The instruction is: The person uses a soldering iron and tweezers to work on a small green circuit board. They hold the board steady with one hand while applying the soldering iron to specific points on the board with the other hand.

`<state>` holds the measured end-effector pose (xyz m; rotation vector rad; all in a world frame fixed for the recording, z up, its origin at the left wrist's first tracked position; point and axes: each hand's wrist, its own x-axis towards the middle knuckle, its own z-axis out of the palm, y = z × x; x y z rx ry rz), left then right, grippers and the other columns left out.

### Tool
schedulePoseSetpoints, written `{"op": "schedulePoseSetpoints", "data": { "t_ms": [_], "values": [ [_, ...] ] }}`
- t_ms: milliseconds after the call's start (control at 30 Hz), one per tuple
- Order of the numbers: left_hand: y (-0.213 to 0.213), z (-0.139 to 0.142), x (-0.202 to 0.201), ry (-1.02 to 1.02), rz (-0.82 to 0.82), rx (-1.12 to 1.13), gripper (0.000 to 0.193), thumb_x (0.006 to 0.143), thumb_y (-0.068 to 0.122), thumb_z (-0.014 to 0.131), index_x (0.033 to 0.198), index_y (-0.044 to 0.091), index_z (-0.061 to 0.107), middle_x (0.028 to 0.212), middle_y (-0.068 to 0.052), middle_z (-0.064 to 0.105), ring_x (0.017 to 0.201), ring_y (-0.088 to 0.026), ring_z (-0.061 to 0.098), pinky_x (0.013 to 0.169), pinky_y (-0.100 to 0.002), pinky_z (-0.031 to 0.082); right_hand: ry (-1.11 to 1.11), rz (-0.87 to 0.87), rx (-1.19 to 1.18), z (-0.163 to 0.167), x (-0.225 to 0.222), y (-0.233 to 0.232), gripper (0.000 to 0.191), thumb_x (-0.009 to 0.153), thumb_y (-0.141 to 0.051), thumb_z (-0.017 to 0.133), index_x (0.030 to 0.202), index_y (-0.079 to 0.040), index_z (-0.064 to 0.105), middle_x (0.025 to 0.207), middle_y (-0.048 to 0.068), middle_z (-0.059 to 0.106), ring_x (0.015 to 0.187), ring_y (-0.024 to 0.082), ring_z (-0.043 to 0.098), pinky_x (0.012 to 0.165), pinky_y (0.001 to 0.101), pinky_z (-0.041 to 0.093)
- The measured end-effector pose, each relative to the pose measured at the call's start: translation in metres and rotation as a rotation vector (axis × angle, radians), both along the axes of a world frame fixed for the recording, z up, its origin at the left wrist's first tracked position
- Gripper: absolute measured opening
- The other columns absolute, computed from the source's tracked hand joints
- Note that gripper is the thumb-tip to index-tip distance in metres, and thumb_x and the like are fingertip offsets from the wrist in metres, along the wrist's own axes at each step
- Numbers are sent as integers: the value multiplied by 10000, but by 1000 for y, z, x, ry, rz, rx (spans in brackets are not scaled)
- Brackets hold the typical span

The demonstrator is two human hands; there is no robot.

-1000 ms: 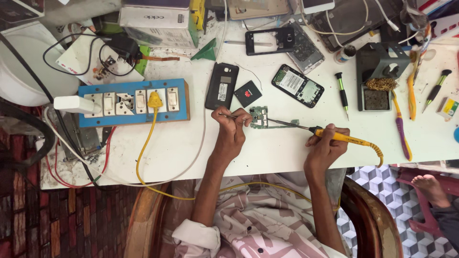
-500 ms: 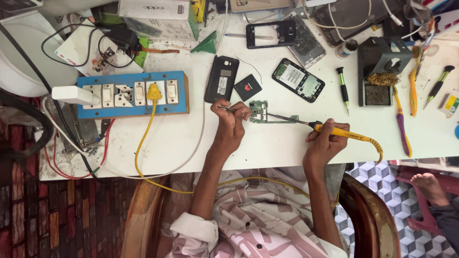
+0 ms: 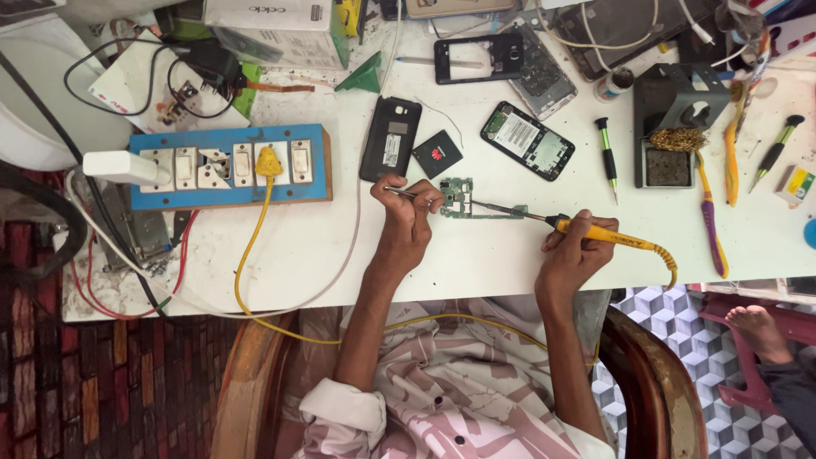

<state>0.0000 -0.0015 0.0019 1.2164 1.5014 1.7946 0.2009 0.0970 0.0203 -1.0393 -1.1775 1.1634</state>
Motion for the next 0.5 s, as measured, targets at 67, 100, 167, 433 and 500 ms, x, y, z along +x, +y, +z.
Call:
{"op": "schedulePoseSetpoints", "data": {
  "t_ms": [67, 100, 167, 433, 500],
  "values": [
    [1, 1, 0, 42, -15, 31, 284, 1091, -77, 300, 1199, 116, 122, 879, -98, 511, 798, -180, 461, 890, -306, 447, -10, 2, 22, 1, 1, 0, 240, 1153, -172, 526, 971, -70, 407, 707, 40, 482, 524, 84, 453, 514, 254, 433],
    [-1, 1, 0, 62, -13, 41, 288, 1091, -76, 306, 1211, 112, 123, 871, -104, 499, 797, -183, 453, 898, -310, 439, -17, 13, 27, 0, 0, -1, 245, 1160, -173, 525, 972, -70, 406, 692, 42, 477, 526, 87, 459, 520, 254, 435],
    [-1, 1, 1, 76, 3, 29, 267, 1102, -70, 285, 1204, 115, 122, 876, -100, 511, 800, -179, 461, 906, -310, 435, -2, 36, 1, 1, 0, 0, 222, 1154, -164, 521, 983, -67, 419, 729, 45, 505, 546, 85, 466, 534, 256, 453],
    [2, -2, 0, -36, -9, 15, 247, 1110, -37, 301, 1196, 120, 130, 861, -95, 509, 782, -172, 448, 838, -306, 450, 67, 12, -16, 0, -1, 1, 213, 1128, -154, 528, 972, -65, 414, 738, 43, 507, 518, 83, 454, 506, 255, 438],
    [2, -2, -1, 3, -5, 23, 235, 1115, -34, 284, 1200, 121, 129, 862, -94, 508, 785, -170, 454, 850, -308, 449, 59, 1, -28, 0, -2, 1, 212, 1130, -154, 528, 975, -65, 415, 738, 45, 506, 523, 82, 457, 508, 254, 439]
  ]
}}
